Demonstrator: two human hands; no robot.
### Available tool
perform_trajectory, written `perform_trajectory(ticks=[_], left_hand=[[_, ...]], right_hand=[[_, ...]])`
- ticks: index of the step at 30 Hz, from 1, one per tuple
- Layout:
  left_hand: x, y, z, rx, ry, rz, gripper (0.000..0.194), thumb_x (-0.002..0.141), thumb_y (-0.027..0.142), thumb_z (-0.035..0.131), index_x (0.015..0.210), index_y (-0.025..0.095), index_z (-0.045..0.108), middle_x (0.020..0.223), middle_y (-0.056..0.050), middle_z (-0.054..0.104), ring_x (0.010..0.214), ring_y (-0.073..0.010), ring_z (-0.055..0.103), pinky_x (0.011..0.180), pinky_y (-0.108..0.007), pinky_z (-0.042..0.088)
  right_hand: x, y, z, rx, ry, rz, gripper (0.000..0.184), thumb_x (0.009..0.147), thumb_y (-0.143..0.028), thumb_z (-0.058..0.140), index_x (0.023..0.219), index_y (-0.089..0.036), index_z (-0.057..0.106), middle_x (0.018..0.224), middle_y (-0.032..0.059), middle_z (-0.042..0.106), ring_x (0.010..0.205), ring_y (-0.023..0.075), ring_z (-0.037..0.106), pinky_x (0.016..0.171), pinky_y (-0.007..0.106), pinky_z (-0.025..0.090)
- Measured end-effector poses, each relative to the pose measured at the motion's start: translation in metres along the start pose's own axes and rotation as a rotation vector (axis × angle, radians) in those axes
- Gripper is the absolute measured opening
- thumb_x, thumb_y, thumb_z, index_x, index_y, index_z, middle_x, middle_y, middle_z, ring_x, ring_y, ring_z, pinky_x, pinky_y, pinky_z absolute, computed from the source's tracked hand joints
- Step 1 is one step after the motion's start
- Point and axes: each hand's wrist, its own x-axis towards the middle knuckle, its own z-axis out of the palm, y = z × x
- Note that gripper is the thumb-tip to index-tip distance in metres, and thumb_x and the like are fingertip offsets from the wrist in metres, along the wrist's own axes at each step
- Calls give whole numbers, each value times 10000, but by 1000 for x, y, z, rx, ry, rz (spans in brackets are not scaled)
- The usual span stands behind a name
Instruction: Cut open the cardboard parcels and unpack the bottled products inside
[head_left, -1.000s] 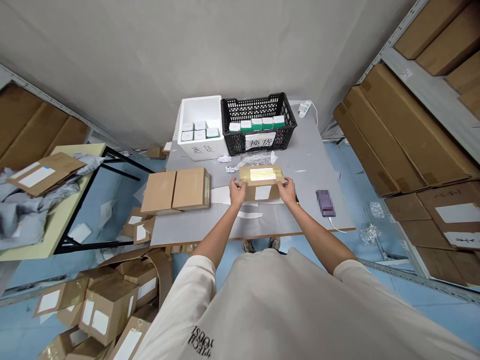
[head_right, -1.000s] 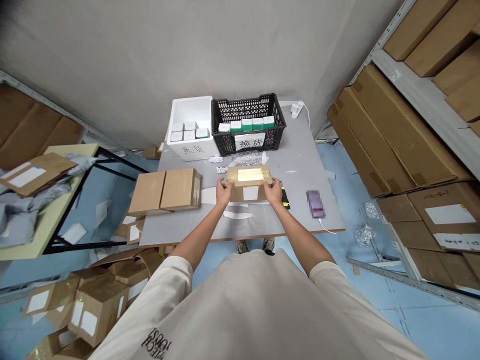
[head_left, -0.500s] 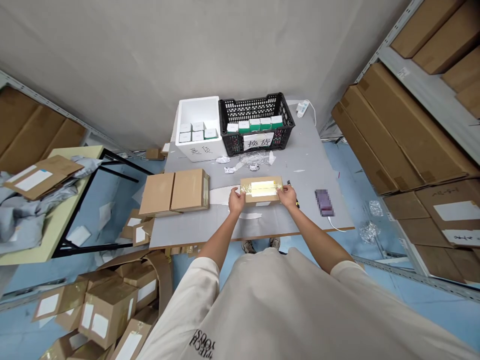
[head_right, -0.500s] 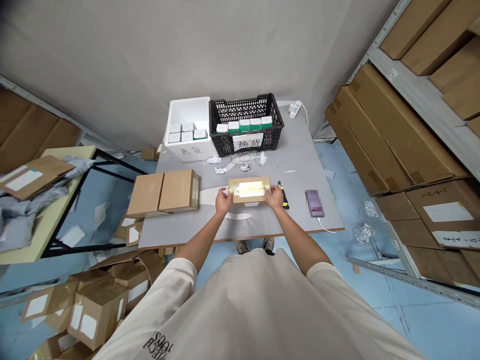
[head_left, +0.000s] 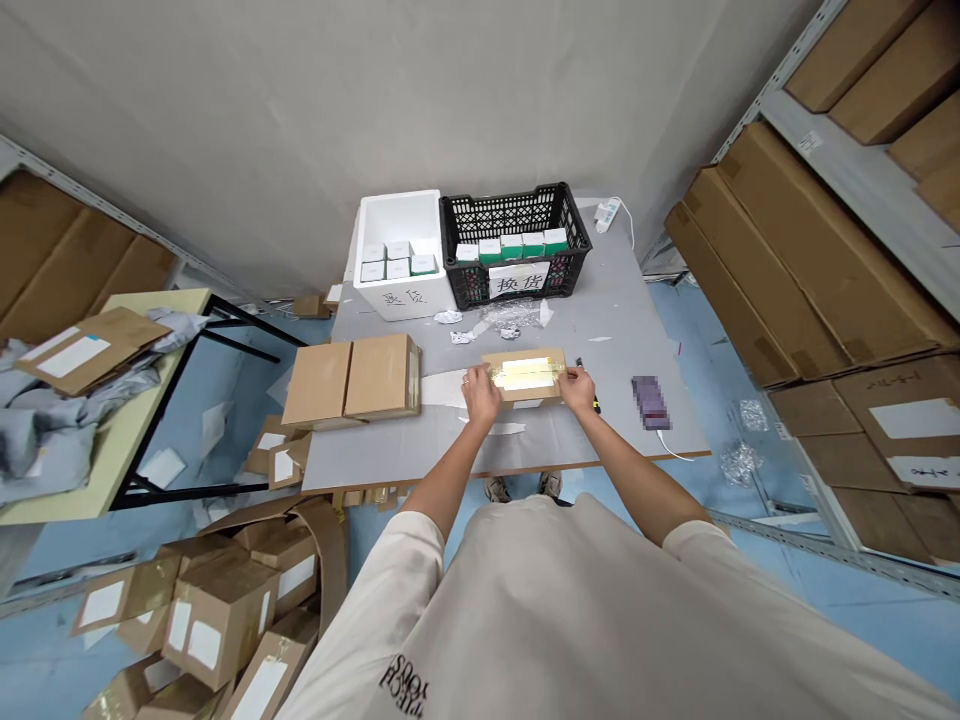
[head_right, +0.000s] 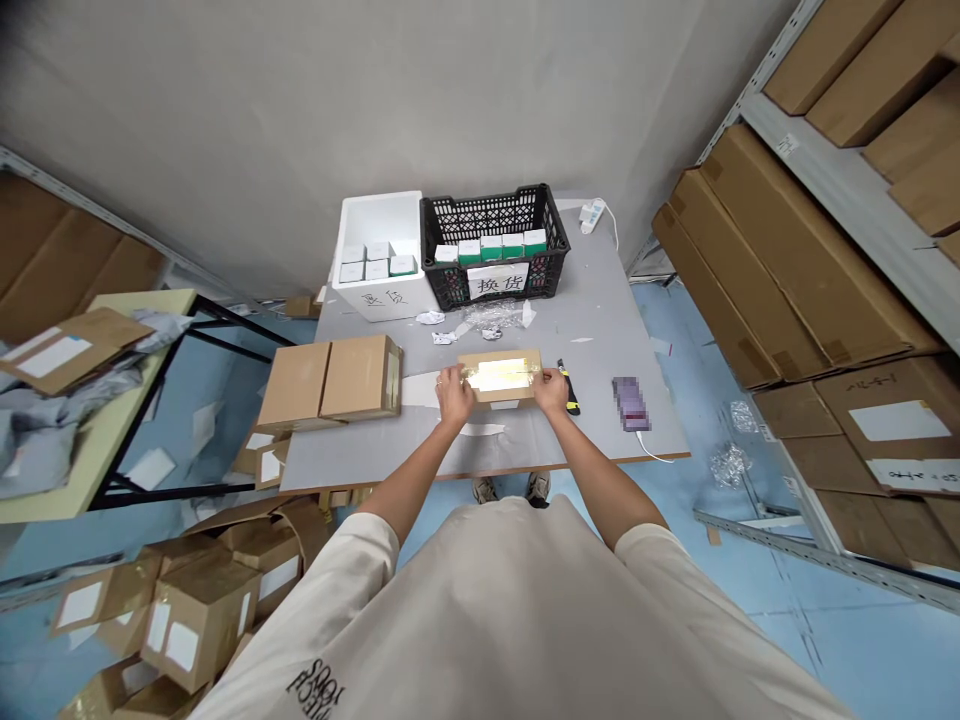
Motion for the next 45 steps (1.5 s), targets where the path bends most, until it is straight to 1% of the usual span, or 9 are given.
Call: perform_trajectory(ticks=[3,6,8,11,14,19,27,31,45], left_hand=[[-5,27,-4,-128,-191,283,368,984,203,448,1320,233,594,1301,-121,589,1268,-272,548,1097,-421,437],[-10,47,-13,-125,-141,353,424,1018,354,493,1422,233,537,1394,-139,544,1326,-295,503,1122,-439,416],[-13,51,-23,-47,-114,358,447,1014,408,519,1434,258,547,1441,-146,507,1351,-327,472,1150,-480,379],[-15,42,-41,45,-82,324,410,1019,393,497,1395,267,601,1441,-155,491,1327,-352,473,1140,-518,376],[-15,24,-58,40,-19,260,401,1019,358,482,1381,255,619,1422,-157,487,1304,-341,487,1123,-506,405],[-11,10,-73,-35,64,172,405,1017,330,479,1390,245,613,1386,-150,502,1333,-310,486,1147,-474,409],[-7,16,-32,-203,-45,159,402,1025,299,456,1411,259,559,1333,-121,504,1240,-232,560,1075,-374,474],[-10,14,-13,-194,-98,158,435,1030,306,441,1457,261,513,1336,-130,497,1243,-239,553,1102,-405,448],[-9,12,-17,-127,-85,166,427,1038,343,451,1452,285,536,1398,-128,502,1337,-263,499,1134,-432,403]], right_hand=[[-6,-20,4,89,-7,-100,384,936,-437,454,1016,-198,744,1071,97,734,1037,254,658,1017,410,497],[-16,-45,15,203,-152,-277,375,937,-429,482,1087,-215,751,1205,106,680,1167,242,615,1074,389,467],[-23,-58,26,206,-221,-319,344,903,-449,565,1112,-238,739,1290,103,632,1263,250,565,1118,402,435],[-33,-66,41,120,-157,-163,450,794,-534,704,1139,-247,679,1368,117,576,1325,298,515,1134,463,416],[-38,-63,53,153,-182,-63,526,762,-548,717,1167,-233,602,1294,118,634,1224,287,592,1062,440,472],[-35,-65,53,261,-267,-143,395,793,-403,624,1150,-234,609,1243,88,700,1088,240,670,979,384,526],[-17,-59,0,147,-76,-206,429,821,-350,612,1230,-224,638,1236,103,723,1141,277,670,1014,421,521],[-11,-42,-14,241,-92,-206,488,844,-427,623,1272,-191,624,1302,138,698,1169,260,672,1025,419,532],[-6,-28,-12,257,-93,-214,531,842,-537,632,1225,-180,717,1237,126,723,993,242,694,959,407,554]])
